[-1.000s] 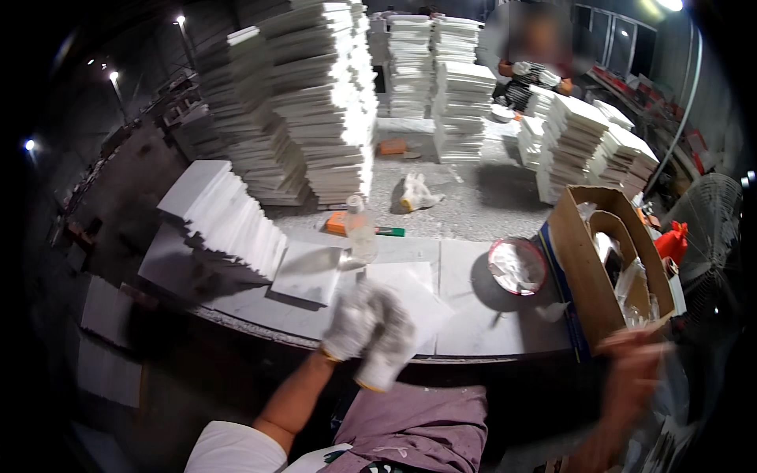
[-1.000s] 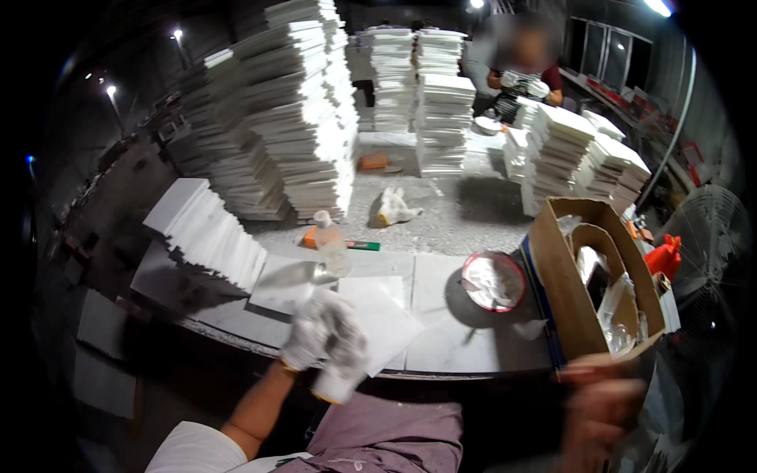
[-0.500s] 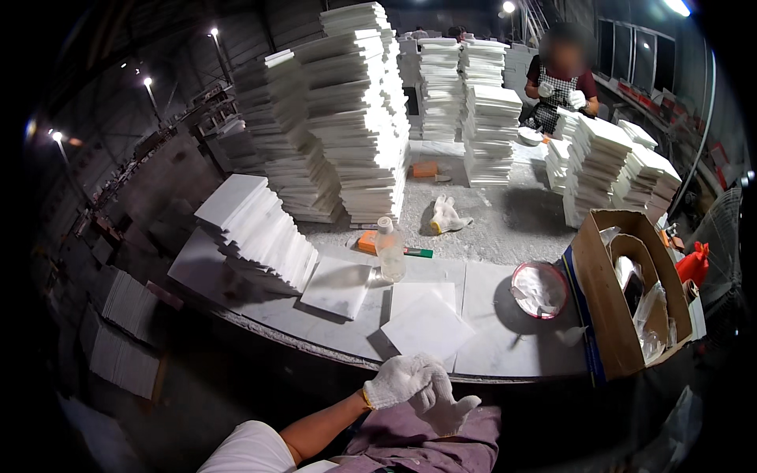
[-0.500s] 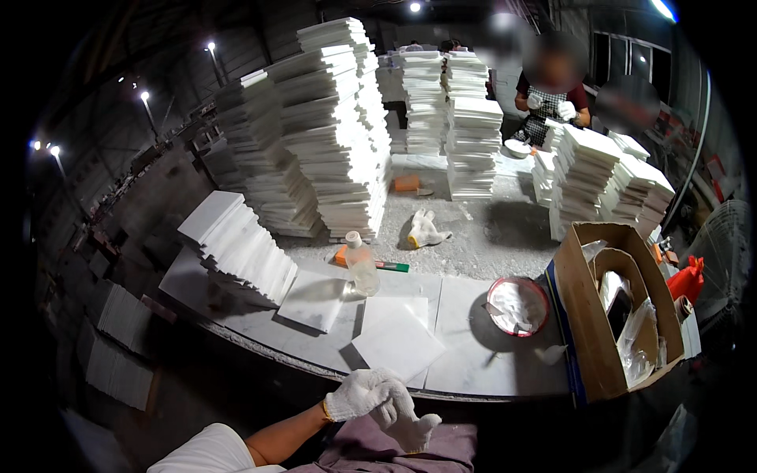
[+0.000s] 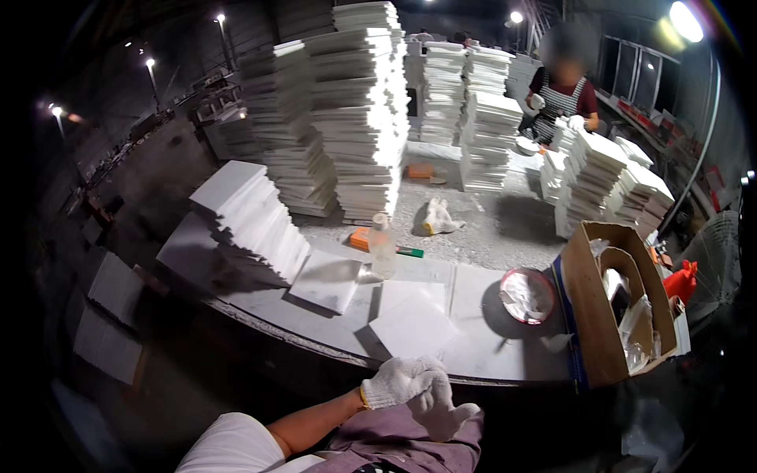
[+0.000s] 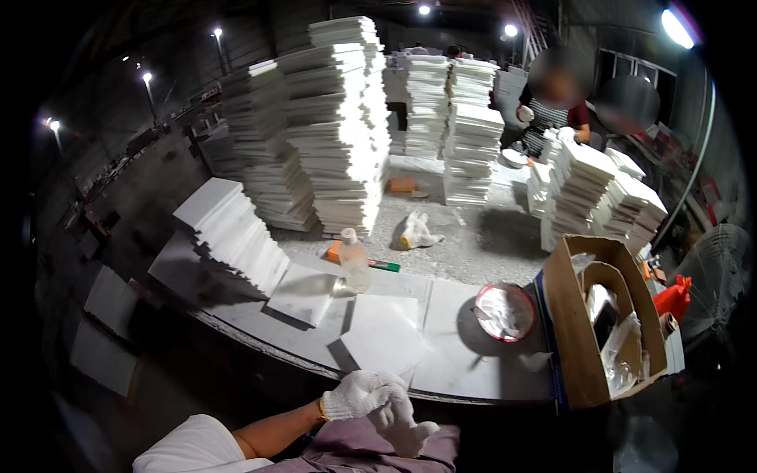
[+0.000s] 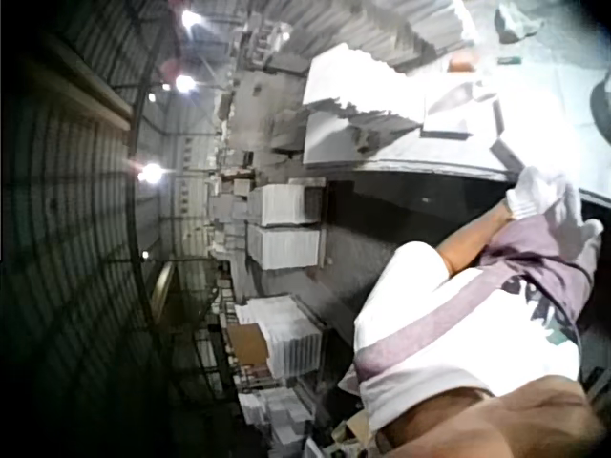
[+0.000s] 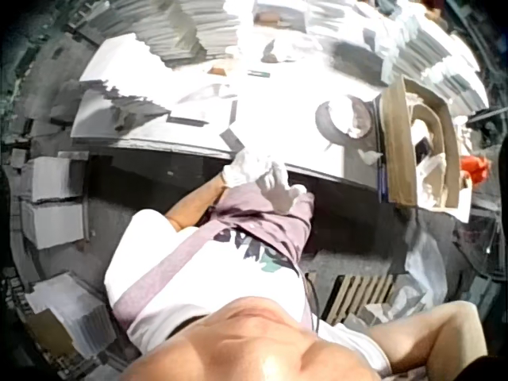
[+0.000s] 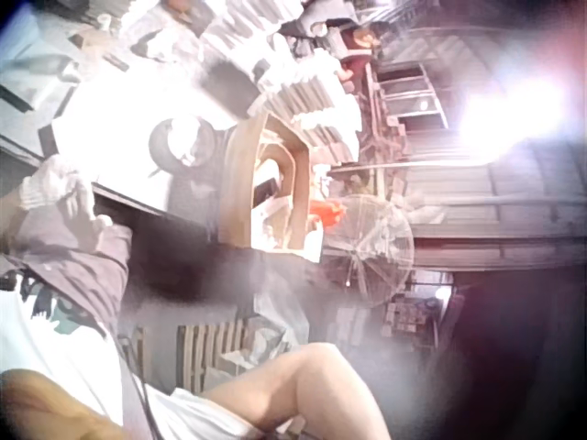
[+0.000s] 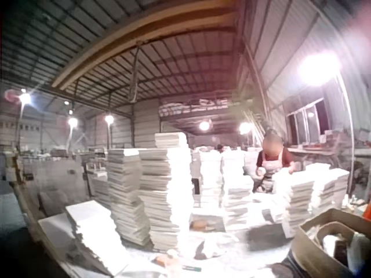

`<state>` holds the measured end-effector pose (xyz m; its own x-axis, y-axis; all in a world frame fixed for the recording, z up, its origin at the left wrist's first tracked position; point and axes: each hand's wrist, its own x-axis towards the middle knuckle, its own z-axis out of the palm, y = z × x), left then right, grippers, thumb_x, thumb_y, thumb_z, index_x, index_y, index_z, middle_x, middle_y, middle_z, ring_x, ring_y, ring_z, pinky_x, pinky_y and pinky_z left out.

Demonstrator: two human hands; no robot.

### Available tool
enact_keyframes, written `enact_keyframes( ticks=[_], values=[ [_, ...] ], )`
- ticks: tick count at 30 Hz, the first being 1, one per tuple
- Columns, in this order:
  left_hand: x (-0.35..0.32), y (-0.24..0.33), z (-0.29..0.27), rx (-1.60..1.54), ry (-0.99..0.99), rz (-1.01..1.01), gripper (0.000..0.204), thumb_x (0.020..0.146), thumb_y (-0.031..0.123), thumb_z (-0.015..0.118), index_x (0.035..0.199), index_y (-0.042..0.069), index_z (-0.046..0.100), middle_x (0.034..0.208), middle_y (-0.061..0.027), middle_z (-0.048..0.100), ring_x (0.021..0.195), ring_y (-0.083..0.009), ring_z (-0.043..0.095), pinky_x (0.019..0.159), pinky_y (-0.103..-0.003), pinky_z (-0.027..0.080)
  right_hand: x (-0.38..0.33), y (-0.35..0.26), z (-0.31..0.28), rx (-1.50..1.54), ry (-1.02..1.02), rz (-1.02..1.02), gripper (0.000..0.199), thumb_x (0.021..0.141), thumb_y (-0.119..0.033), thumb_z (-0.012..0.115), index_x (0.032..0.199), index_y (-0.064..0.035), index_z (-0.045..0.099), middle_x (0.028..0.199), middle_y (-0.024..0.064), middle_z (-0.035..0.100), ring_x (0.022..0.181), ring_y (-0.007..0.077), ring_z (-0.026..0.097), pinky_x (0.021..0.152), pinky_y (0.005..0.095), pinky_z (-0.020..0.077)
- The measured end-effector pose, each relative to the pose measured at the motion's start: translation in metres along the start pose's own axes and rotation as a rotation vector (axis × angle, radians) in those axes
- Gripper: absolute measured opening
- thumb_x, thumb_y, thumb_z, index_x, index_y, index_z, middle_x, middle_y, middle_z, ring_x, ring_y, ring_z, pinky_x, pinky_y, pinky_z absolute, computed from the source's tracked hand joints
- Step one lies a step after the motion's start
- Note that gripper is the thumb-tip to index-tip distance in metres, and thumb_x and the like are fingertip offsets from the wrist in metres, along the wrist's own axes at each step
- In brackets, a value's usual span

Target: The person scrapes the edges of white rectangular tiles with a metal tool, then stacks them on a table. The person handles tiles one at a time, rotating them to scrape different sides before stacking.

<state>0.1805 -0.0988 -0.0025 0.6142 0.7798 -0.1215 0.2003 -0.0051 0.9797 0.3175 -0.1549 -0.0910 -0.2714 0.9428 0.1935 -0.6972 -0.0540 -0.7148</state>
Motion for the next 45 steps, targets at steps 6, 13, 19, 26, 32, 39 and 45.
enact_keyframes(
  ticks=[6,13,19,26,32,39,45],
  values=[
    [0.0,0.006,0.002,0.315,0.082,0.175,0.02,0.092,0.023,0.057,0.103,0.008,0.064,0.098,-0.0062,0.067,0.087,-0.0196,0.065,0.077,-0.029,0.051,-0.007,0.007,-0.001,0.165,-0.105,-0.13,0.084,0.084,-0.069,0.04,0.145,-0.0144,0.023,0.149,0.0093,0.026,0.132,0.0235,0.034,0.107,0.0384,0.031],
    [-0.005,0.007,0.004,0.305,0.187,0.239,0.018,0.09,0.024,0.054,0.1,0.013,0.064,0.085,-0.009,0.066,0.077,-0.0298,0.064,0.069,-0.037,0.05,-0.037,0.052,-0.027,-0.336,0.079,-0.009,0.095,0.08,-0.075,0.04,0.147,-0.0134,0.012,0.152,0.0126,0.019,0.137,0.0257,0.026,0.113,0.0417,0.0215],
    [-0.008,0.011,0.01,0.218,0.156,0.197,0.018,0.09,0.025,0.054,0.099,0.013,0.065,0.083,-0.0094,0.066,0.076,-0.0296,0.064,0.068,-0.036,0.051,-0.014,0.033,-0.008,0.347,-0.119,-0.321,0.089,0.083,-0.066,0.048,0.14,-0.0027,0.024,0.142,0.0212,0.033,0.129,0.0304,0.038,0.111,0.0447,0.0229],
    [-0.008,0.016,0.006,0.279,0.159,0.199,0.017,0.09,0.025,0.055,0.099,0.015,0.066,0.082,-0.008,0.066,0.075,-0.0287,0.065,0.067,-0.036,0.051,-0.019,0.027,-0.006,0.172,0.038,-0.261,0.087,0.083,-0.064,0.049,0.139,-0.0025,0.025,0.14,0.0211,0.034,0.127,0.0301,0.039,0.11,0.0442,0.0237],
    [-0.002,-0.005,0.011,0.319,0.211,0.273,0.018,0.09,0.027,0.056,0.099,0.015,0.065,0.08,-0.0099,0.066,0.073,-0.0307,0.064,0.065,-0.038,0.05,-0.018,0.025,-0.005,0.105,0.084,-0.233,0.085,0.083,-0.063,0.049,0.138,-0.0024,0.026,0.139,0.021,0.035,0.126,0.0298,0.04,0.109,0.0438,0.0245],
    [-0.008,0.009,0.004,0.363,0.202,0.245,0.018,0.092,0.028,0.054,0.1,0.014,0.064,0.078,-0.0097,0.066,0.071,-0.0301,0.064,0.063,-0.036,0.05,-0.017,0.024,-0.005,0.029,0.149,-0.204,0.083,0.083,-0.061,0.049,0.138,-0.0022,0.027,0.138,0.0209,0.036,0.124,0.0295,0.041,0.107,0.0432,0.0254],
    [-0.006,-0.005,0.006,0.325,0.227,0.291,0.021,0.09,0.03,0.054,0.098,0.014,0.065,0.079,-0.0122,0.065,0.074,-0.0353,0.062,0.066,-0.042,0.05,-0.013,0.025,-0.003,-0.024,0.166,-0.165,0.082,0.083,-0.06,0.05,0.137,-0.0021,0.028,0.136,0.0208,0.036,0.123,0.0292,0.041,0.106,0.0428,0.0261]
  ],
)
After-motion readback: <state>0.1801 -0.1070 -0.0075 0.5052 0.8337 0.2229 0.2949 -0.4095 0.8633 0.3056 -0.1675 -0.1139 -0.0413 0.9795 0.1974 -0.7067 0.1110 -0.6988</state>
